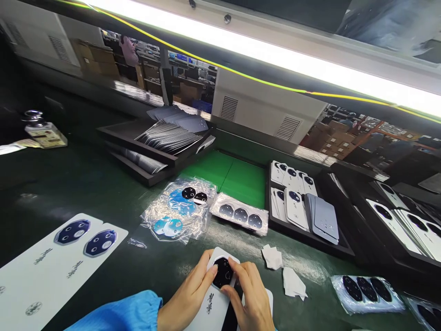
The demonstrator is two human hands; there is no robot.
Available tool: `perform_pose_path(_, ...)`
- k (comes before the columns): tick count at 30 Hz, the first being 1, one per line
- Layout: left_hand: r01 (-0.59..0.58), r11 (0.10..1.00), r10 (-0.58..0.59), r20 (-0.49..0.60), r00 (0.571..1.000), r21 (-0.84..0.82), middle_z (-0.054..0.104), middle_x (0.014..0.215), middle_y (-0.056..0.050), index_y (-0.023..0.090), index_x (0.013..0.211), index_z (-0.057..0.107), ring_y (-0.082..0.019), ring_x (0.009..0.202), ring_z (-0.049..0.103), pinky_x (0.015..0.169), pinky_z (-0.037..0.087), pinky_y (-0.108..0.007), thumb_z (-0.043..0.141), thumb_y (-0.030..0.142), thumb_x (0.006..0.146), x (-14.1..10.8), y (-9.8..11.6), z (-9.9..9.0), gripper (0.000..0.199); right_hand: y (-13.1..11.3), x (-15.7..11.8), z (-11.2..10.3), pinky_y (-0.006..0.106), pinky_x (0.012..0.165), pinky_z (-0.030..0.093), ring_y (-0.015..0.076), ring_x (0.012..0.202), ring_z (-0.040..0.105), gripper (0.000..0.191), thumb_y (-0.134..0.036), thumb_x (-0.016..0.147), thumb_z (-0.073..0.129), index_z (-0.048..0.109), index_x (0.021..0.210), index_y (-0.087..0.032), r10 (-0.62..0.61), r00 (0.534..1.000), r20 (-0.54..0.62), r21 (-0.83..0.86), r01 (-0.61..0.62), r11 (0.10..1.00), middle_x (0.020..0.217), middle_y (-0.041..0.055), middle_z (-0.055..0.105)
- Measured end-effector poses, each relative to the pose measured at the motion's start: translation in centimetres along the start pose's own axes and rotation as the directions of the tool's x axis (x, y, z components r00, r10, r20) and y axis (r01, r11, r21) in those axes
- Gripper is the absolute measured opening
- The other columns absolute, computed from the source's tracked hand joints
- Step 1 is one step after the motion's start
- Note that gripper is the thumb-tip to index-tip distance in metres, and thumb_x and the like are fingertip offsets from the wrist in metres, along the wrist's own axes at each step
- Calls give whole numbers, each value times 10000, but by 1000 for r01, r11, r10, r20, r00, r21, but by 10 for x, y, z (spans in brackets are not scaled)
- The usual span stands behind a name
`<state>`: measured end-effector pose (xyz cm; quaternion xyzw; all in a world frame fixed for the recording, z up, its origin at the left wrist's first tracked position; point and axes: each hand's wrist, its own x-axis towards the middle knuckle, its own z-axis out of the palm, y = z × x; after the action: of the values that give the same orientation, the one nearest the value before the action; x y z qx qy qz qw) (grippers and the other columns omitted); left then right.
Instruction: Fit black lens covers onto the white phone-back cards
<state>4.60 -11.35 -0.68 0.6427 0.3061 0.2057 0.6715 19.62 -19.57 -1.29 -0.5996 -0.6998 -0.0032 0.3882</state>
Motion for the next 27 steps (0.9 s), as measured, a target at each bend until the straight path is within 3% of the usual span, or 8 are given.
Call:
perform_pose_path(5,6,1000,-7,12,1000,10,436,1415,-85,202,1201,443,-308,1390,253,1016,382,-333,327,645,905,-2,-1,-2,545,-1,1,-1,298,638,536,201,763,555,367,-221,980,450,443,1347,-218,-37,999,-24,-10,36,999,852,63,555)
perform_pose_path(13,-34,999,34,16,999,28,523,1263,-109,189,1181,422,-270,1209,462,1007,387,-332,294,616,924,-1,3,-2,514,2,5,-7,299,652,548,199,776,567,350,-291,982,462,455,1326,-228,-34,999,33,-1,34,999,864,59,550)
perform_pose_path(17,-12,999,12,4,1000,33,516,1265,-113,181,1192,407,-266,1208,456,1017,370,-328,283,627,916,0,5,-4,539,7,8,-12,310,788,560,216,957,586,370,-312,958,522,467,1313,-224,-60,995,78,9,59,998,1046,94,565)
perform_pose_path(19,2,1000,-1,-15,1000,24,517,1266,-115,179,1187,414,-272,1214,448,1016,370,-330,292,645,904,1,6,-5,558,8,7,-11,342,855,544,234,1062,560,324,-351,969,493,500,1275,-243,3,1000,14,-3,-3,1000,1131,106,540)
perform_pose_path(21,11,1000,-11,-34,999,4,524,1259,-113,181,1182,424,-271,1201,456,1012,371,-331,309,652,898,2,8,-6,561,6,4,-8,332,804,549,231,1045,562,306,-391,978,461,526,1247,-261,138,988,-69,66,-133,989,1173,110,521)
perform_pose_path(23,13,1000,-14,-49,999,-21,537,1241,-105,186,1169,443,-265,1180,469,1005,373,-327,332,659,894,3,10,-6,558,5,1,-5,298,709,547,209,946,585,344,-442,966,478,531,1252,-258,334,938,-94,260,-301,917,1158,109,536)
perform_pose_path(24,8,999,-10,-57,998,-35,546,1226,-99,189,1162,453,-261,1162,479,996,378,-323,339,668,891,3,10,-7,563,4,0,-4,280,659,539,195,879,595,384,-481,944,512,539,1246,-245,430,901,-50,388,-380,840,1103,103,564)
perform_pose_path(27,-4,997,-2,-85,996,-72,584,1140,-78,194,1132,491,-246,1075,521,932,408,-311,361,723,866,5,8,-6,607,0,2,-4,255,570,508,163,689,597,501,-598,833,627,612,1108,-179,577,779,244,675,-564,476,801,42,605)
